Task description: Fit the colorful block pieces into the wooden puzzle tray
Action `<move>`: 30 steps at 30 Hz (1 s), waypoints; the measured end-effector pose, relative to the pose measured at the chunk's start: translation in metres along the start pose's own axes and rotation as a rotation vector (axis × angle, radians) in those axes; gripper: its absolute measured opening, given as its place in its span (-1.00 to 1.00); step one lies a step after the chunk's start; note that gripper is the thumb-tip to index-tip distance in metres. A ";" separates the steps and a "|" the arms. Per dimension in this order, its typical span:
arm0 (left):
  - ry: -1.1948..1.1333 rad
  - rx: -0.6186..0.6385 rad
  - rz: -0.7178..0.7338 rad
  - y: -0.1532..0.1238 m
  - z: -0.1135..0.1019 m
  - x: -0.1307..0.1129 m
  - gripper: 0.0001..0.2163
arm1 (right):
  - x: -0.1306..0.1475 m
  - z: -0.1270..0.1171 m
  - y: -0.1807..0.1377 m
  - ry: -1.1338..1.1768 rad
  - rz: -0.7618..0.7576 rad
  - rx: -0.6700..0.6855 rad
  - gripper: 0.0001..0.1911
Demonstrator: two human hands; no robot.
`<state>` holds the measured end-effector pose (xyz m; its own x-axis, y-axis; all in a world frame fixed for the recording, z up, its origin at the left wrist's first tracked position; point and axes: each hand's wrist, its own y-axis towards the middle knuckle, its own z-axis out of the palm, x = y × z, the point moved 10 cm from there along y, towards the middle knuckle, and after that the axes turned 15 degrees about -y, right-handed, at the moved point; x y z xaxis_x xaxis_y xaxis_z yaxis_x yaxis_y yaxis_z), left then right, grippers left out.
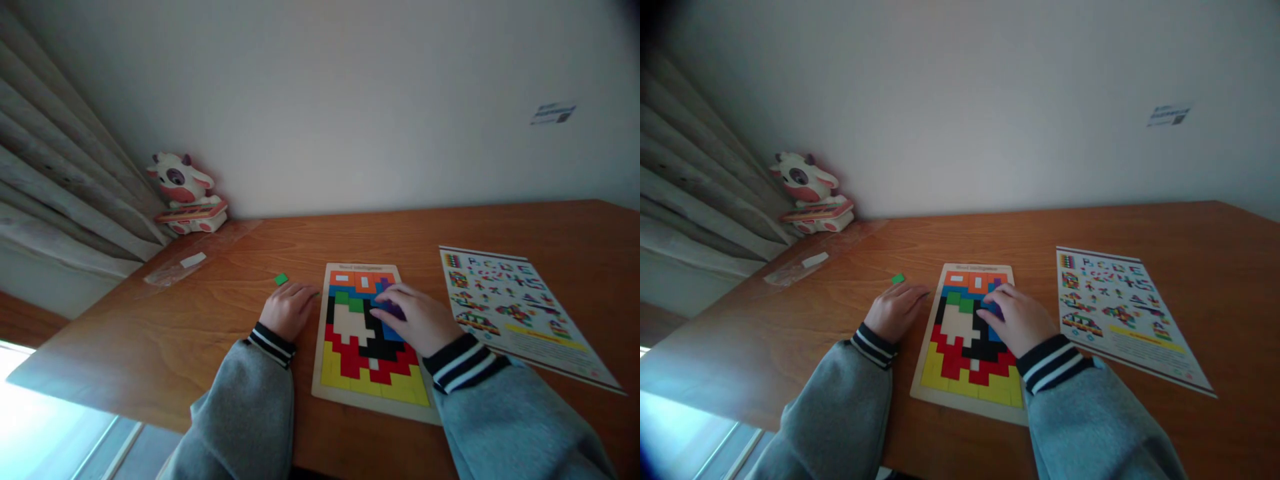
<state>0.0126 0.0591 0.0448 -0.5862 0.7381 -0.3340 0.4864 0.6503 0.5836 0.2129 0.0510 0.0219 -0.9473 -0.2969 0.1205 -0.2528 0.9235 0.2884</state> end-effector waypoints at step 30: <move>-0.199 0.019 -0.214 -0.001 0.027 -0.013 -0.80 | 0.041 0.017 0.011 -0.154 -0.303 -0.158 -0.77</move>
<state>0.0371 0.0541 0.0282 -0.5393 0.6030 -0.5879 0.3781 0.7971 0.4708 0.1682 0.0528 0.0140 -0.8555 -0.5002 -0.1340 -0.5045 0.7467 0.4335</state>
